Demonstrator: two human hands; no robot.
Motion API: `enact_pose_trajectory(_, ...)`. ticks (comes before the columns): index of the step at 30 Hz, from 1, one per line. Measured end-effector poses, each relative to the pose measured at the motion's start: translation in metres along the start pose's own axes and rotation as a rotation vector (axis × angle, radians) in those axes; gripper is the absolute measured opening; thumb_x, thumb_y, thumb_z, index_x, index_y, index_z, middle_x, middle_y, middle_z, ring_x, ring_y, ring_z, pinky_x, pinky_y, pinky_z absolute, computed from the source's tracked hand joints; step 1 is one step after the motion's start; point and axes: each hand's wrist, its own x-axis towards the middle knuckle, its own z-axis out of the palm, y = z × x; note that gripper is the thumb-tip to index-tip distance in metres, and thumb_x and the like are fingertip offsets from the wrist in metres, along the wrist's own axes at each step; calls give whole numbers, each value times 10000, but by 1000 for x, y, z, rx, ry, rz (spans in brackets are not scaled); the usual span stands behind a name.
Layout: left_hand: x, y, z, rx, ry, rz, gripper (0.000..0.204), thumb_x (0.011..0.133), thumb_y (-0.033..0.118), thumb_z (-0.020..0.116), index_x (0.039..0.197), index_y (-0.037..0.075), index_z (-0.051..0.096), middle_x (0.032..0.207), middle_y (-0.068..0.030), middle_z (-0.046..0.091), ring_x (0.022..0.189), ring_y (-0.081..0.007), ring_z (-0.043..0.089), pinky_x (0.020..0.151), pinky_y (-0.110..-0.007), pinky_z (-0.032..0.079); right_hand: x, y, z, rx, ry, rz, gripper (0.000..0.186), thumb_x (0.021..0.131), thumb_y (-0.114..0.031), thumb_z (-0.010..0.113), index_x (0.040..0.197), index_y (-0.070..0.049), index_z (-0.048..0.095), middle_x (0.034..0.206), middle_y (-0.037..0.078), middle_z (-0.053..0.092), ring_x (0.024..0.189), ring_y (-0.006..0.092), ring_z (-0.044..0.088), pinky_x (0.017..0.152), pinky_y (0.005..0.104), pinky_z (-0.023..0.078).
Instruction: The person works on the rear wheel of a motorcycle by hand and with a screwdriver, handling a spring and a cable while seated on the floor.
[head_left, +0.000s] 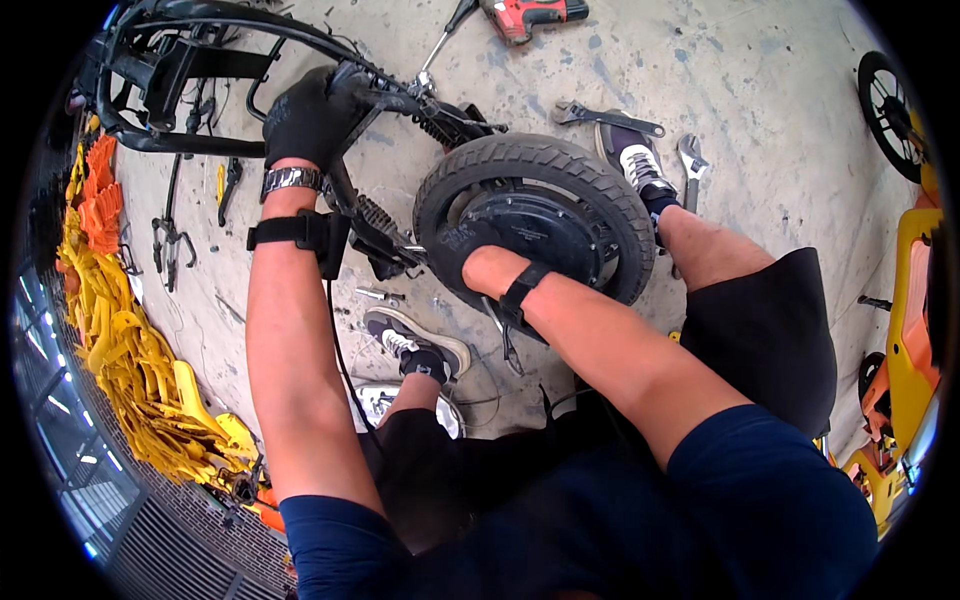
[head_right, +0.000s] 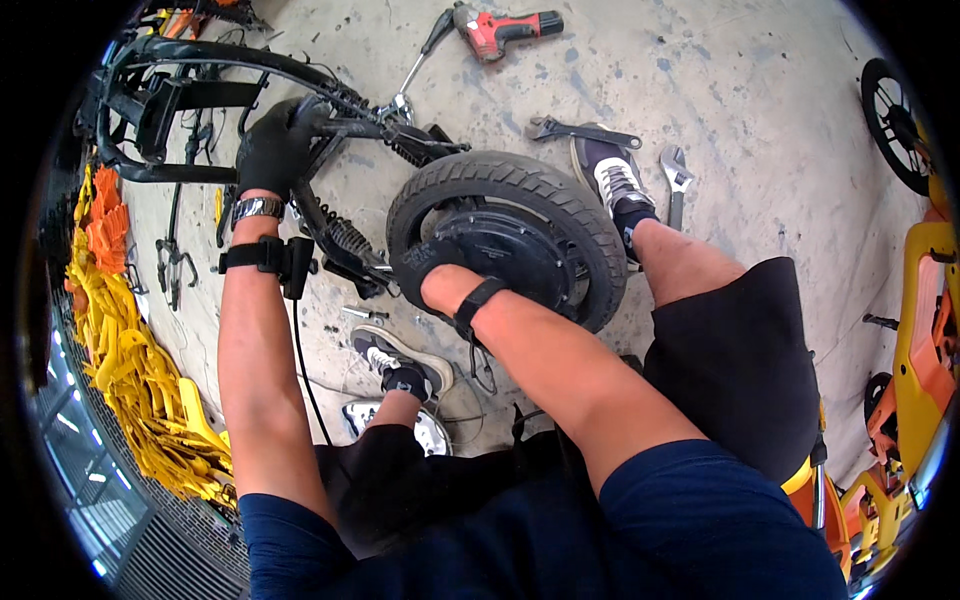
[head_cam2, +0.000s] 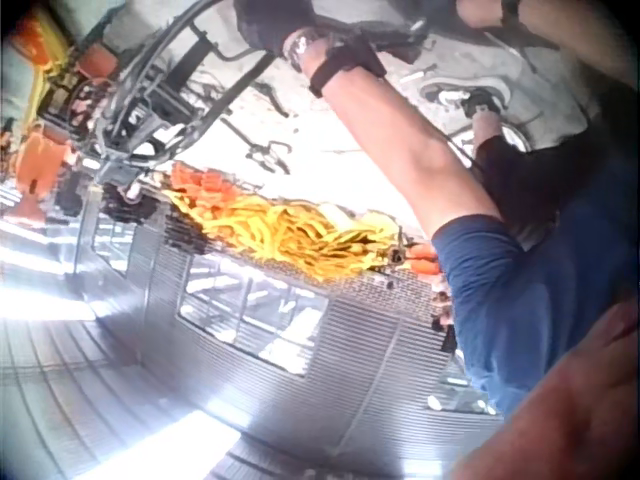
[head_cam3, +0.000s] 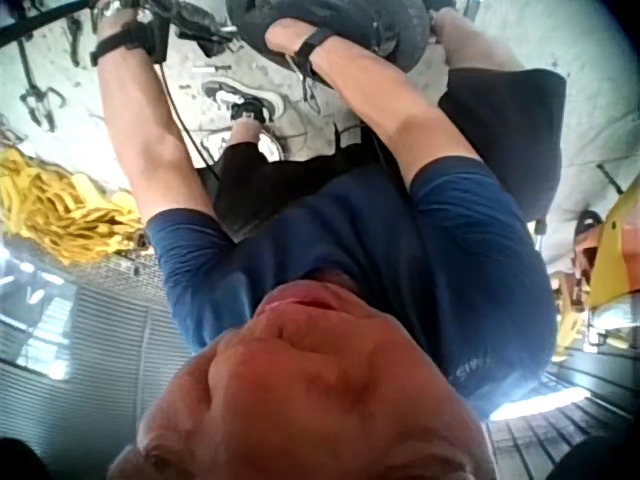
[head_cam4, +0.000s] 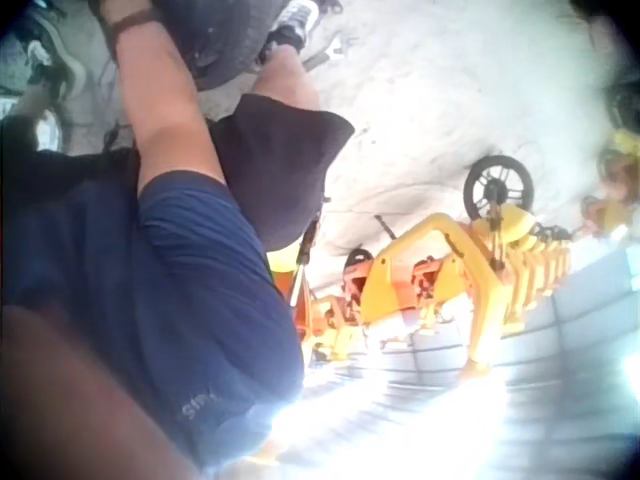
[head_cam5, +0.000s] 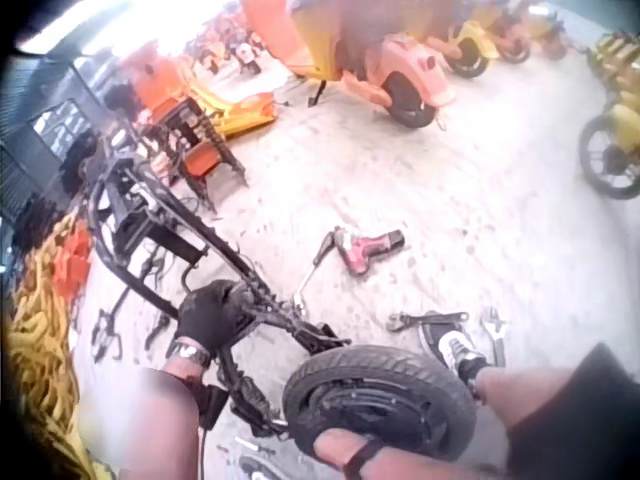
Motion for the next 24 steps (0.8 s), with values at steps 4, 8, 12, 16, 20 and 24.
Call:
enact_pose_trajectory(4,-7,6,-8,-86,-9,-62,476,796,482,599,1067,95,654,942,-172,669,900,-346,637,787,-418,494,2,0,-1,-42,-50,-23,256,827,-154,523,1013,-118,694,1034,116,672,961,299,648,790,416,514)
enact_pose_trajectory(8,-14,-12,-6,-162,32,-56,481,785,487,622,1056,91,663,918,-143,682,865,-307,653,766,-383,501,-10,-5,-5,-61,-55,-50,269,830,-151,527,1042,-91,682,1051,126,666,983,314,639,818,431,507)
enact_pose_trajectory(12,-17,-23,-5,-192,84,-13,475,783,481,628,1038,82,668,901,-148,681,845,-308,656,757,-386,503,-19,-9,-7,-111,-95,-24,335,839,-168,527,1146,-77,626,1144,177,620,1057,331,606,884,433,476)
enact_pose_trajectory(16,-17,-21,-3,-135,93,-38,465,787,475,622,1044,90,664,916,-161,676,865,-331,646,763,-396,503,-11,-2,5,37,-16,39,334,845,-171,519,1149,-83,627,1185,174,601,1089,336,586,901,437,464)
enact_pose_trajectory(20,-6,-8,0,-94,35,-32,522,789,499,614,1085,70,651,955,-176,673,903,-302,652,799,-375,493,-14,-2,2,-106,-29,11,333,857,-180,503,1151,-82,624,1193,170,594,1097,355,575,902,440,460)
enact_pose_trajectory(24,-5,-3,5,-39,68,-23,516,802,543,550,1070,114,652,933,-157,674,915,-343,632,799,-423,488,-13,1,-2,6,-97,100,335,856,-180,501,1151,-78,622,1145,156,622,1082,353,583,889,430,466)
